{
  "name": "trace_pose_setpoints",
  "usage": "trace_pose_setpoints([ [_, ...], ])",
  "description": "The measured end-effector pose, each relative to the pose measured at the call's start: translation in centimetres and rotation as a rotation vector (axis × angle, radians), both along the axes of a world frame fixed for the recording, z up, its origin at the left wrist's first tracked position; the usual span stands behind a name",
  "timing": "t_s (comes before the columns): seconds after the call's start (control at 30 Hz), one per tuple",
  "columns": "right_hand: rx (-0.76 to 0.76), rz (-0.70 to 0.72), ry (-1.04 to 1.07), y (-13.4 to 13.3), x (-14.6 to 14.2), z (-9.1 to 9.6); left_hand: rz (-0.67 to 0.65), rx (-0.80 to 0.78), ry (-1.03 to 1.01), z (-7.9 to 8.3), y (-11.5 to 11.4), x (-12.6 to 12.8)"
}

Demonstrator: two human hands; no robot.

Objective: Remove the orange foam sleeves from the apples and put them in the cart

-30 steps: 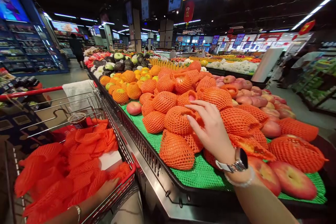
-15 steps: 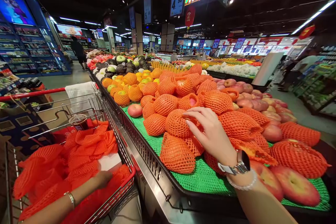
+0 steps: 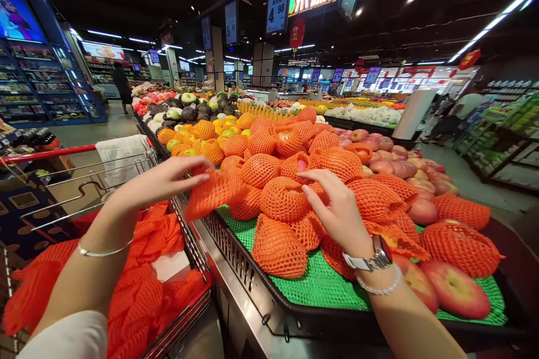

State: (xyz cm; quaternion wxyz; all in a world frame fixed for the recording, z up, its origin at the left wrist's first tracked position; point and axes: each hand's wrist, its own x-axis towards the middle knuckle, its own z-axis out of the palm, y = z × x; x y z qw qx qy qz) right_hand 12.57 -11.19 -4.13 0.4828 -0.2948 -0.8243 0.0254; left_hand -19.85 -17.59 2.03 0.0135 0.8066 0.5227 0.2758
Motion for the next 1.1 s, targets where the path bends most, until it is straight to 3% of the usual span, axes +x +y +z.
trace_pose_setpoints([
  [0.1, -0.121, 0.112, 0.198, 0.2, 0.1, 0.0, -0.097, 0.092, -0.173, 1.7, 2.2, 3.8],
  [0.27, -0.355, 0.326, 0.408, 1.6, -0.1, -0.5, -0.360, 0.152, -0.505, 2.2, 7.9, 11.2],
  [0.37, -0.368, 0.279, 0.444, 2.9, -0.1, -0.8, -0.417, 0.227, -0.586, 2.2, 10.8, 15.6],
  [0.47, -0.297, 0.146, 0.573, 3.9, 0.5, -0.6, -0.367, 0.314, -0.594, 2.1, 12.3, 18.3],
  [0.53, -0.247, 0.086, 0.586, 4.0, 1.0, -0.3, -0.327, 0.356, -0.461, 1.8, 12.7, 18.5],
  [0.67, -0.168, -0.005, 0.383, 3.4, 1.6, 0.5, -0.314, 0.461, -0.248, 0.5, 13.1, 16.5],
  [0.9, -0.065, -0.291, 0.213, 3.4, 2.2, 0.6, -0.621, 0.346, -0.475, -0.2, 12.9, 14.9],
  [1.0, -0.002, -0.329, 0.217, 3.5, 2.4, 0.7, -0.740, 0.388, -0.551, -0.3, 12.4, 15.1],
  [1.1, 0.071, -0.329, 0.247, 3.3, 2.6, 0.8, -0.770, 0.248, -0.631, -0.4, 12.3, 14.9],
])
